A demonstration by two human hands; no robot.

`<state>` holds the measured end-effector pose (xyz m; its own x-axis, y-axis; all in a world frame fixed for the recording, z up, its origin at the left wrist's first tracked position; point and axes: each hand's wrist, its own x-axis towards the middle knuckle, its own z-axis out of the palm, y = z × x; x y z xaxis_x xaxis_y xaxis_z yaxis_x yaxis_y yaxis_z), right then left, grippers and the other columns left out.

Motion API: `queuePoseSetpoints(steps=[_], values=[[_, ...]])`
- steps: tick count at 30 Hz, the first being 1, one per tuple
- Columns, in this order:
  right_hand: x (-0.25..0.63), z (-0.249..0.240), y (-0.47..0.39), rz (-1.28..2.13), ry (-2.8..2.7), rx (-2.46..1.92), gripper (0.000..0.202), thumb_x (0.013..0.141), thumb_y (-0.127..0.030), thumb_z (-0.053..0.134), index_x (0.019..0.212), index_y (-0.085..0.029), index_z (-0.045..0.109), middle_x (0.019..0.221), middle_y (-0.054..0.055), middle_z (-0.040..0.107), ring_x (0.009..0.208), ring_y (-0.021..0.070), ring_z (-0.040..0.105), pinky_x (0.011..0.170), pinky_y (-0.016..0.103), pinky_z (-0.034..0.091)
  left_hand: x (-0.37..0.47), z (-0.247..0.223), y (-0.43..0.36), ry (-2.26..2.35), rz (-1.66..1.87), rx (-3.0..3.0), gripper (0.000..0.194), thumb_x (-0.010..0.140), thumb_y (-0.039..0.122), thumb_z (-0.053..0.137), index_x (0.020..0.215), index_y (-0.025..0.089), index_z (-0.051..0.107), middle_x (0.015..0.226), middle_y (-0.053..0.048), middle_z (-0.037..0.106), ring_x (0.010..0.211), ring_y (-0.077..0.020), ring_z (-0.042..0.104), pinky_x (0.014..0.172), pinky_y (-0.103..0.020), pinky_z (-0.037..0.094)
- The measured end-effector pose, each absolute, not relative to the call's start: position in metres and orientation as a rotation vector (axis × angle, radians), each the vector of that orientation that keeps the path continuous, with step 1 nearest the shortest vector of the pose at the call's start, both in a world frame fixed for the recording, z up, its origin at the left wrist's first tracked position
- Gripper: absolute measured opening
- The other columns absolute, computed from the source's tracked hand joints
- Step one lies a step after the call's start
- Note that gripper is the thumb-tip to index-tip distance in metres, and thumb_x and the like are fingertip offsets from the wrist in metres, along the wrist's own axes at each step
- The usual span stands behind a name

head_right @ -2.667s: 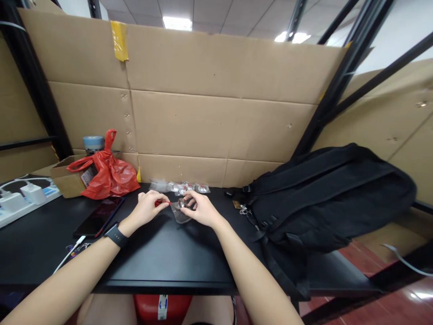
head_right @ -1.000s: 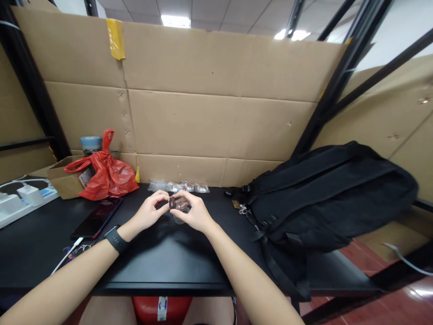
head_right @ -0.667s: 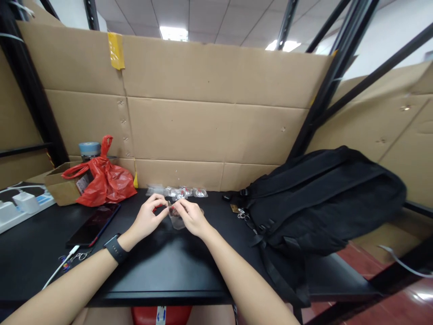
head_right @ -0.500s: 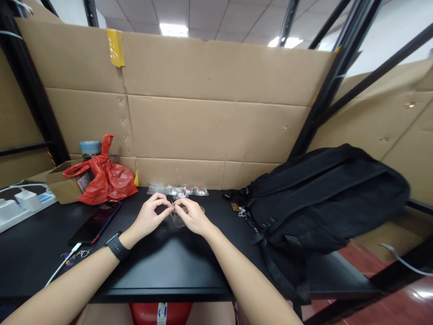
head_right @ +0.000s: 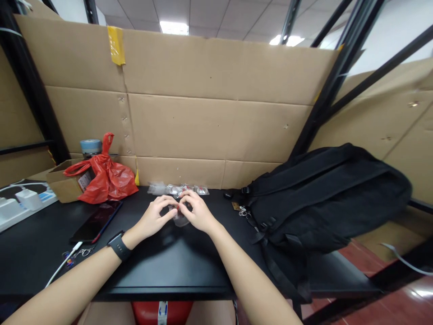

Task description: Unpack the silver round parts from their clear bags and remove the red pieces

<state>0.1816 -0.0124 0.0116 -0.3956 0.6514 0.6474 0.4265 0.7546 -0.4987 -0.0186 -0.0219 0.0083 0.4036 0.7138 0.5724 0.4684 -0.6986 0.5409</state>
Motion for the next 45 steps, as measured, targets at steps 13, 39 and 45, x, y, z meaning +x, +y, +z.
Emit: queuePoseSetpoints(steps=[13, 39, 45], values=[[0.22, 0.0, 0.007, 0.274, -2.362, -1.066, 0.037, 0.073, -0.002, 0.064, 0.104, -0.022, 0.067, 0.108, 0.006, 0.065, 0.102, 0.0219, 0.058, 0.092, 0.035, 0.045, -0.049, 0.021, -0.013, 1.143, 0.399, 2.662, 0.012, 0.084, 0.027, 0.063, 0.079, 0.025, 0.073, 0.087, 0.001, 0.073, 0.097, -0.0215, 0.061, 0.09, -0.037, 0.031], [0.212, -0.014, 0.015, 0.721, -2.054, -1.097, 0.036, 0.083, -0.018, 0.059, 0.119, -0.02, 0.051, 0.072, -0.003, 0.066, 0.062, 0.0134, 0.06, 0.064, 0.024, 0.044, -0.039, 0.002, -0.005, 1.12, 0.627, 2.382, 0.036, 0.092, 0.039, 0.049, 0.115, 0.02, 0.069, 0.119, -0.007, 0.07, 0.111, -0.0216, 0.064, 0.103, -0.033, 0.045], [0.204, -0.013, 0.012, 0.567, -2.098, -1.162, 0.036, 0.089, -0.02, 0.054, 0.125, -0.023, 0.051, 0.067, -0.005, 0.062, 0.06, 0.0138, 0.056, 0.067, 0.026, 0.044, -0.036, -0.01, -0.001, 1.128, 0.626, 2.454, 0.044, 0.091, 0.039, 0.052, 0.129, 0.018, 0.062, 0.122, -0.01, 0.067, 0.115, -0.0243, 0.059, 0.102, -0.037, 0.044]])
